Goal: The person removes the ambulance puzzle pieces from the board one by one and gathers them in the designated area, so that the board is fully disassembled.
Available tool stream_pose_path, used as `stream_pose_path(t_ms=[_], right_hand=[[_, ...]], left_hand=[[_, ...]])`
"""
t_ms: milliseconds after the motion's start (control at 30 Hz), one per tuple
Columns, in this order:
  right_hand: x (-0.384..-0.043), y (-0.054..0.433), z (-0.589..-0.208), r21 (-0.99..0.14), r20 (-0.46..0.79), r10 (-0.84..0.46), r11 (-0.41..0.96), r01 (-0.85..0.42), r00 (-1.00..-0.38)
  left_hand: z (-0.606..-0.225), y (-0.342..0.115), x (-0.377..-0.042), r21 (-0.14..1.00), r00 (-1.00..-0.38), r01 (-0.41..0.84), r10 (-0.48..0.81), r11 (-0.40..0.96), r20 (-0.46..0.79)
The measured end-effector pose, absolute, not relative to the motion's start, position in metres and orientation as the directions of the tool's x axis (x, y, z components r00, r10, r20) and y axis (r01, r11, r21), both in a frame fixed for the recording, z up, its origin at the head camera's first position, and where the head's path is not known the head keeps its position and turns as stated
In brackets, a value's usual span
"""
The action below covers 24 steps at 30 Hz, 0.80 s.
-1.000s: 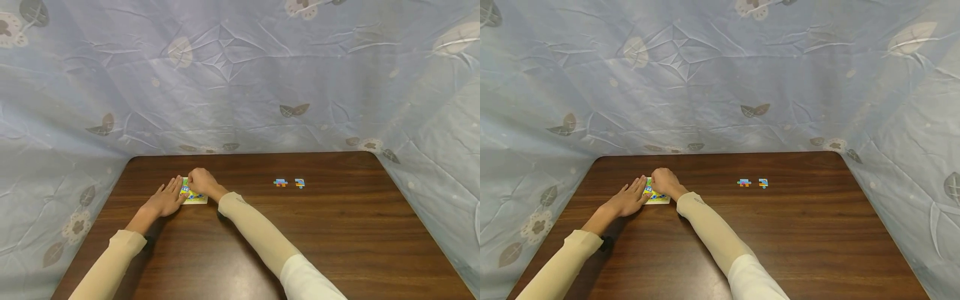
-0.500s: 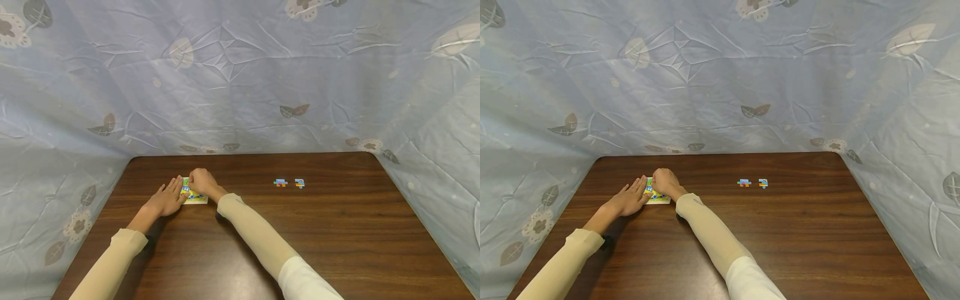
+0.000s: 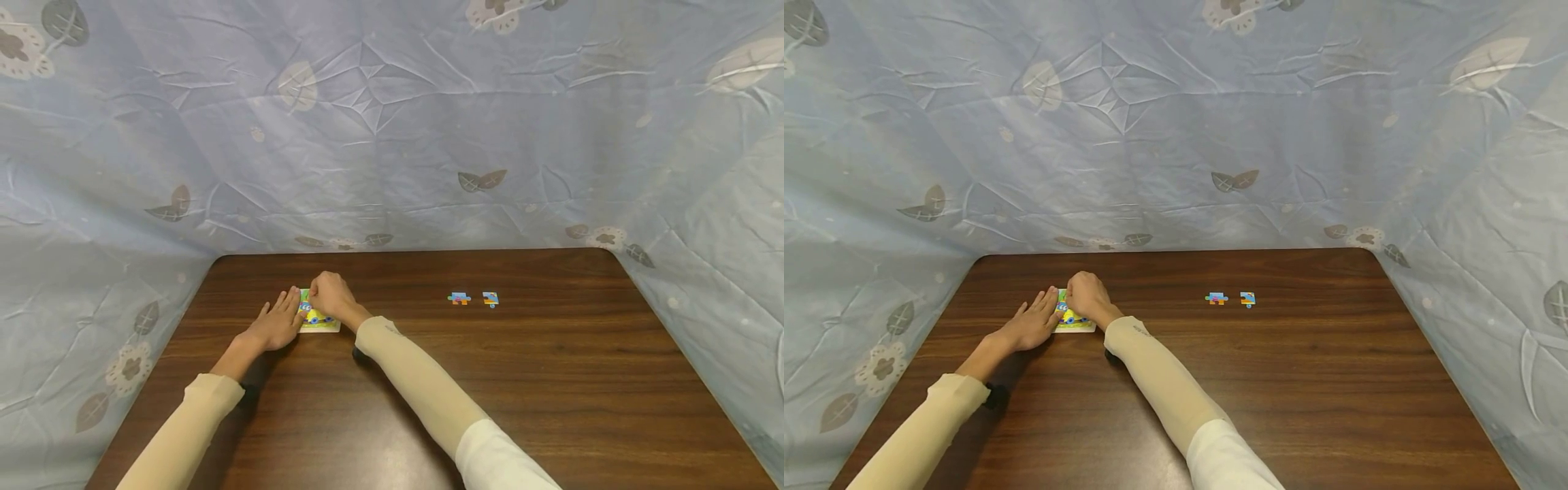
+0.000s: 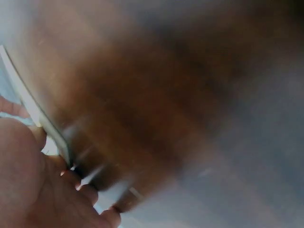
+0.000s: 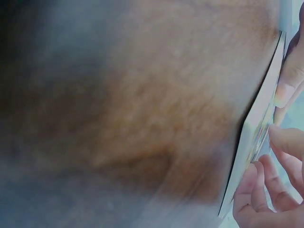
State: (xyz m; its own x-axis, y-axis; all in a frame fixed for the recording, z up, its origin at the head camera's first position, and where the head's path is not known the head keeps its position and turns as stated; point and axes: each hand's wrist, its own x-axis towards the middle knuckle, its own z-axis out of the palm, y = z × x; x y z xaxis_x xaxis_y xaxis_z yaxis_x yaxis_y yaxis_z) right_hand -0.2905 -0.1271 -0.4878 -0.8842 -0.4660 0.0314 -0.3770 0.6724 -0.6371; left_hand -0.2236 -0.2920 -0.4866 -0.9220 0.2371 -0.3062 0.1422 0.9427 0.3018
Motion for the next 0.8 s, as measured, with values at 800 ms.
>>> stream_pose_path(t_ms=[800], right_hand=[[-0.2886, -0.1223, -0.4799, -0.804, 0.068, -0.399, 0.521, -0.288, -0.914]], left_hand=[[-0.4832, -0.2881, -0.2245, 0.286, -0.905, 0.094, 0.201, 0.954, -0.374]])
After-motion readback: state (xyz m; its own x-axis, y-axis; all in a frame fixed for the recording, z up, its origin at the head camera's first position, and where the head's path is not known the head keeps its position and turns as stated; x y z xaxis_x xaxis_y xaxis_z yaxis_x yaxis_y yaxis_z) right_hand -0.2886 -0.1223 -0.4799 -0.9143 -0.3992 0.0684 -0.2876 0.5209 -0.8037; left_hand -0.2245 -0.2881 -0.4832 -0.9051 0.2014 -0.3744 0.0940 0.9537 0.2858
